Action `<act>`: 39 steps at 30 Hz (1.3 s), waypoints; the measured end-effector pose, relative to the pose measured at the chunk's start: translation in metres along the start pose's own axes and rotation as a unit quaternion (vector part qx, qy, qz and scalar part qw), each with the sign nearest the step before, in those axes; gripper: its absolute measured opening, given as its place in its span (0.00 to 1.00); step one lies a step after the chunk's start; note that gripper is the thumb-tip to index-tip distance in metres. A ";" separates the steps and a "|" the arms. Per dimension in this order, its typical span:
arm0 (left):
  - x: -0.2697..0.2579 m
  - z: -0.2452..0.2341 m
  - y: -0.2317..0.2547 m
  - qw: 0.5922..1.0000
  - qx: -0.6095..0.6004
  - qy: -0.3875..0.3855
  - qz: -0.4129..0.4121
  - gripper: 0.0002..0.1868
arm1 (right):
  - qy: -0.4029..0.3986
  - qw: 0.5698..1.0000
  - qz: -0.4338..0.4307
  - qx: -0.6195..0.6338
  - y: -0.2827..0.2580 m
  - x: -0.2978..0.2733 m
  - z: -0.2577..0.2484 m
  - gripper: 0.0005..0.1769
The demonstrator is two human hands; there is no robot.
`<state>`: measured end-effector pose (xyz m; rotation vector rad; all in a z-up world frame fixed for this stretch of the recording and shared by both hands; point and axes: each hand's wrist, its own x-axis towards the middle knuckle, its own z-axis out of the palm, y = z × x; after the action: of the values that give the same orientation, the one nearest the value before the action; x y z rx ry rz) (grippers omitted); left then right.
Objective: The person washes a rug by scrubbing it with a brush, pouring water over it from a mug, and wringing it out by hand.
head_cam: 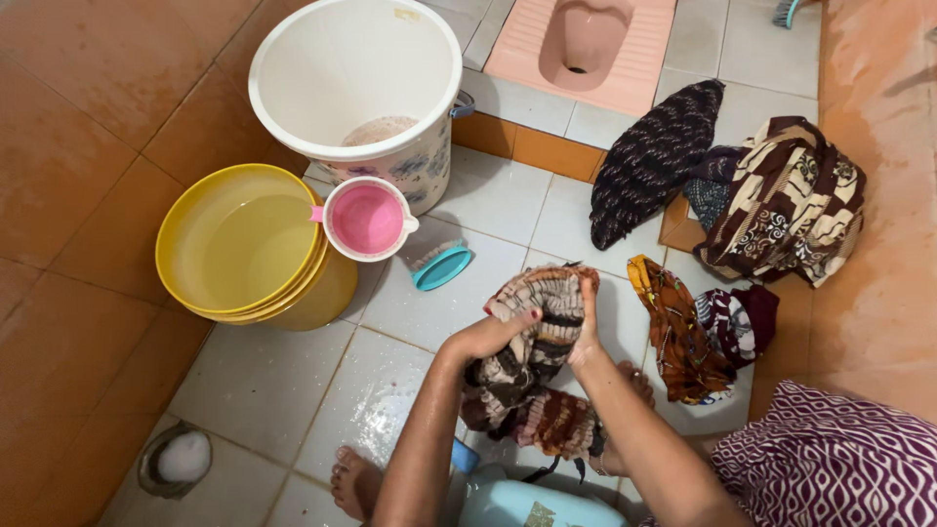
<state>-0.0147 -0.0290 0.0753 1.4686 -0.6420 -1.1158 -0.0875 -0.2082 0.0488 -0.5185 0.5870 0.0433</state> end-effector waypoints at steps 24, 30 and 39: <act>-0.016 -0.020 -0.019 0.876 -0.408 -0.015 0.257 0.67 | -0.367 0.908 0.194 -0.052 0.060 -0.007 0.002 0.29; 0.003 -0.051 -0.004 0.971 -0.170 0.072 0.150 0.26 | -0.157 0.922 0.196 -0.294 0.061 0.019 -0.013 0.25; 0.005 -0.024 0.035 0.955 0.075 0.287 -0.004 0.12 | -0.086 0.834 -0.127 -0.530 0.111 0.078 -0.070 0.14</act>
<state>0.0156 -0.0309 0.1050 1.8218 -0.3113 -0.5996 -0.0783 -0.1532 -0.0932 -1.6601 0.2617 0.1668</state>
